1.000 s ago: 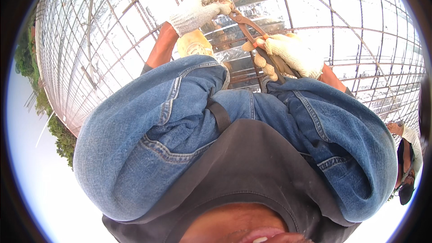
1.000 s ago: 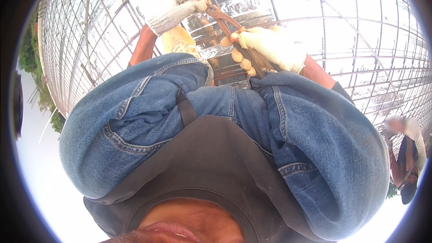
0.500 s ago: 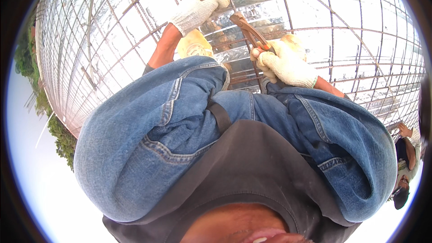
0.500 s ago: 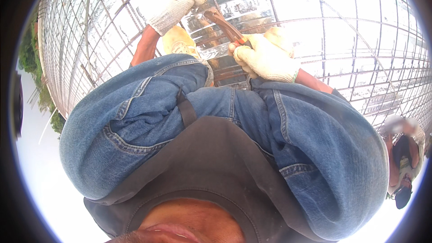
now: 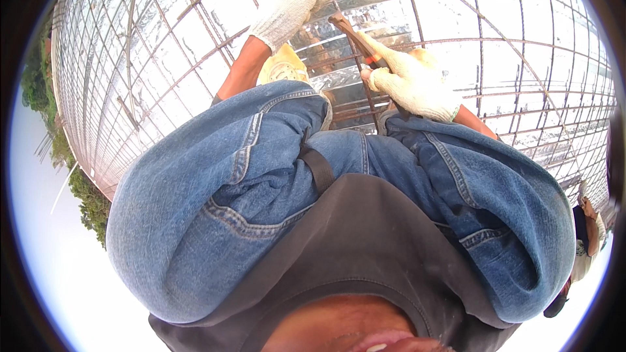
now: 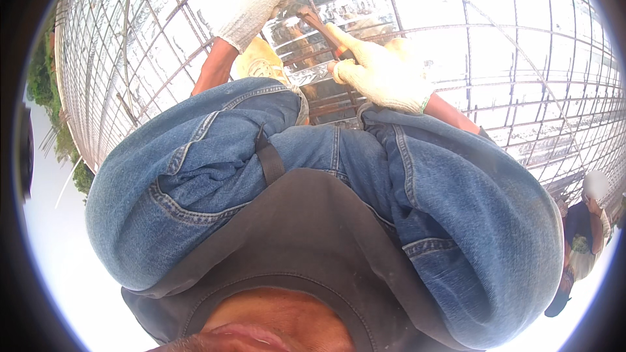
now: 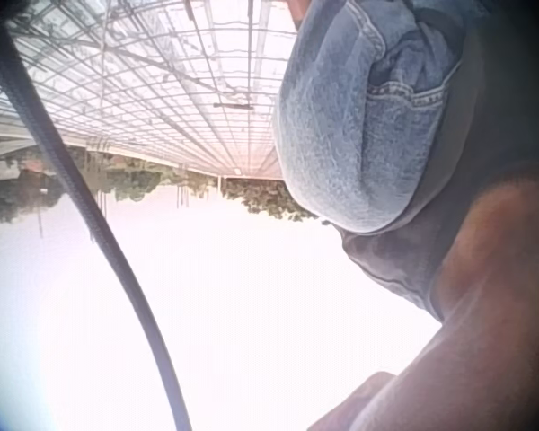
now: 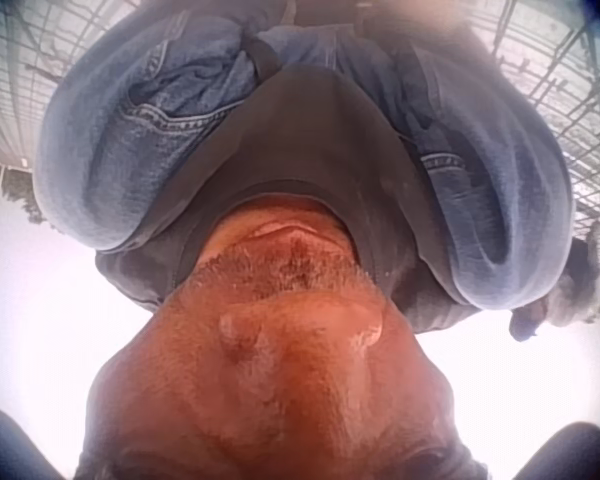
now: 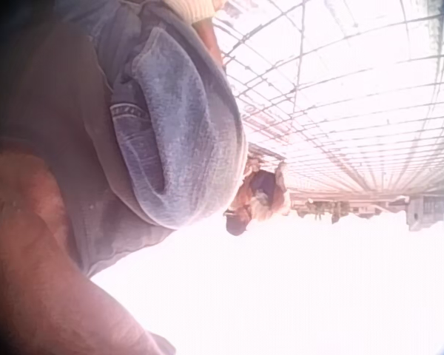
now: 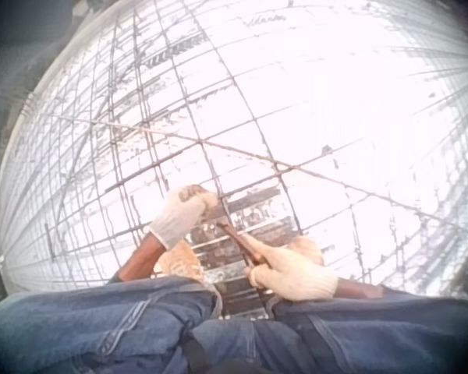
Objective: The person uses pliers to tighten wire ties on metal scaffolding joints while standing on the structure. They repeatedly grip, twist, and secure the wires at multiple connection points.
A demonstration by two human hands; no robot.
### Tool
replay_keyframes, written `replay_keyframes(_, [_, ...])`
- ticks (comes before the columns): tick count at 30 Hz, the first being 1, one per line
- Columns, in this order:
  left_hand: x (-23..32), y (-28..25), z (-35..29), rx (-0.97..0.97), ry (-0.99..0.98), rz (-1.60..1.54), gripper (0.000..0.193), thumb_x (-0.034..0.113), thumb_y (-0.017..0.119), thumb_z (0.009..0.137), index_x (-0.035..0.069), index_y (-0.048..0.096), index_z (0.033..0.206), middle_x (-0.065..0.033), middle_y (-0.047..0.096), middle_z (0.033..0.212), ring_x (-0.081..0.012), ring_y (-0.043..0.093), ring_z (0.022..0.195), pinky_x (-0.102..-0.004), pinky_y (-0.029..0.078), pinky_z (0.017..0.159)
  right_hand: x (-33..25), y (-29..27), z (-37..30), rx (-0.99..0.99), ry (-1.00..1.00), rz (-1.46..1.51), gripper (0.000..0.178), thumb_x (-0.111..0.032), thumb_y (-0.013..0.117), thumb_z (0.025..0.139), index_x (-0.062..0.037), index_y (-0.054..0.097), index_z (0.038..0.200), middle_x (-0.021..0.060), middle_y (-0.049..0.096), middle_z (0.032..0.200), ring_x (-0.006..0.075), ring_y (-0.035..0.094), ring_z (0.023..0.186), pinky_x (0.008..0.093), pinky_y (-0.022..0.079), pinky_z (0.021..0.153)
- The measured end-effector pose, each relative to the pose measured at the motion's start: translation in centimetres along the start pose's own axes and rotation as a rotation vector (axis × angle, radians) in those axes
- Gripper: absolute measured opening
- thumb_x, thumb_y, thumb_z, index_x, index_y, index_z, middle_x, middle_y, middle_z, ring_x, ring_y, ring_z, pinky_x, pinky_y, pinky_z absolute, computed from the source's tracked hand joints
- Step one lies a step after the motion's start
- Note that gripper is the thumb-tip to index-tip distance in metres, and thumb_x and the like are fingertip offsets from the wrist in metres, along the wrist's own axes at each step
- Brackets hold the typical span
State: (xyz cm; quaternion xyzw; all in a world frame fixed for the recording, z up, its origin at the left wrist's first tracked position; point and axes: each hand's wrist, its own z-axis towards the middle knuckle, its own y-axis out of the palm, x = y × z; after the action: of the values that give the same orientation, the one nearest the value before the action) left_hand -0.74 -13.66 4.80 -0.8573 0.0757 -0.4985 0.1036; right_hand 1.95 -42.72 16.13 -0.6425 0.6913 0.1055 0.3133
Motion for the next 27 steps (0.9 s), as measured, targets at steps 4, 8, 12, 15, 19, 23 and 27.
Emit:
replay_keyframes(4, [1.2, 0.4, -0.5, -0.002, 0.011, 0.097, 0.023, 0.028, 0.076, 0.1, 0.009, 0.084, 0.111, 0.0008, 0.073, 0.085, -0.0078, 0.063, 0.077, -0.0282, 0.052, 0.071, -0.6, -0.7, -0.3, -0.05, 0.045, 0.048, 0.081, -0.054, 0.062, 0.105, -0.022, 0.041, 0.177, 0.0036, 0.083, 0.111, 0.0187, 0.08, 0.1, 0.0337, 0.057, 0.097])
replay_keyframes(8, [0.5, 0.9, -0.7, -0.002, 0.04, 0.145, 0.031, 0.028, 0.074, 0.097, 0.006, 0.083, 0.116, -0.0055, 0.079, 0.094, -0.0137, 0.071, 0.088, -0.0332, 0.058, 0.084, 0.0, -0.3, -0.1, -0.029, 0.019, 0.039, 0.081, -0.054, 0.062, 0.105, -0.0207, 0.042, 0.176, 0.0054, 0.083, 0.114, 0.0193, 0.08, 0.101, 0.0346, 0.058, 0.097])
replay_keyframes(12, [-0.3, 1.0, -0.5, 0.011, 0.031, 0.118, 0.025, 0.028, 0.078, 0.099, 0.009, 0.083, 0.114, 0.0014, 0.073, 0.09, -0.0063, 0.063, 0.082, -0.0269, 0.05, 0.073, 0.7, -0.3, 0.4, -0.034, 0.001, 0.01, 0.077, -0.055, 0.063, 0.104, -0.0209, 0.05, 0.172, 0.0064, 0.082, 0.112, 0.0206, 0.079, 0.099, 0.0357, 0.058, 0.095])
replay_keyframes(15, [0.4, 0.7, -0.6, -0.01, 0.003, 0.205, 0.035, 0.031, 0.074, 0.099, 0.006, 0.082, 0.121, -0.0072, 0.081, 0.097, -0.0136, 0.072, 0.089, -0.0331, 0.058, 0.084, 1.0, 0.1, 0.5, 0.005, -0.02, 0.076, 0.071, -0.053, 0.065, 0.103, -0.0186, 0.059, 0.164, 0.0061, 0.081, 0.1, 0.0186, 0.078, 0.089, 0.0343, 0.058, 0.087])
replay_keyframes(19, [1.0, 0.8, -0.8, -0.014, 0.021, 0.243, 0.036, 0.034, 0.074, 0.099, 0.008, 0.083, 0.122, -0.0071, 0.081, 0.096, -0.0138, 0.072, 0.087, -0.0339, 0.058, 0.082, 1.2, -0.1, 0.6, -0.024, 0.001, 0.27, 0.065, -0.044, 0.072, 0.102, -0.0093, 0.066, 0.156, 0.0062, 0.081, 0.092, 0.0151, 0.077, 0.077, 0.0304, 0.06, 0.074])
replay_keyframes(23, [0.8, 0.8, -0.7, -0.02, 0.031, 0.206, 0.025, 0.025, 0.079, 0.1, 0.008, 0.082, 0.116, 0.0016, 0.076, 0.096, -0.0074, 0.067, 0.089, -0.0273, 0.055, 0.08, 2.8, 1.2, 0.9, -0.092, 0.046, 0.634, 0.066, -0.047, 0.067, 0.106, -0.0105, 0.06, 0.161, 0.0075, 0.086, 0.107, 0.0151, 0.08, 0.095, 0.0305, 0.061, 0.083])
replay_keyframes(27, [0.6, 1.0, -0.8, 0.0, 0.054, 0.23, 0.035, 0.036, 0.076, 0.099, 0.007, 0.084, 0.116, -0.0071, 0.08, 0.092, -0.0136, 0.071, 0.083, -0.0346, 0.058, 0.077, 3.5, 1.5, 0.9, -0.155, 0.076, 0.856, 0.065, -0.038, 0.066, 0.109, -0.0049, 0.054, 0.164, 0.0109, 0.084, 0.121, 0.0189, 0.081, 0.103, 0.0337, 0.064, 0.087])
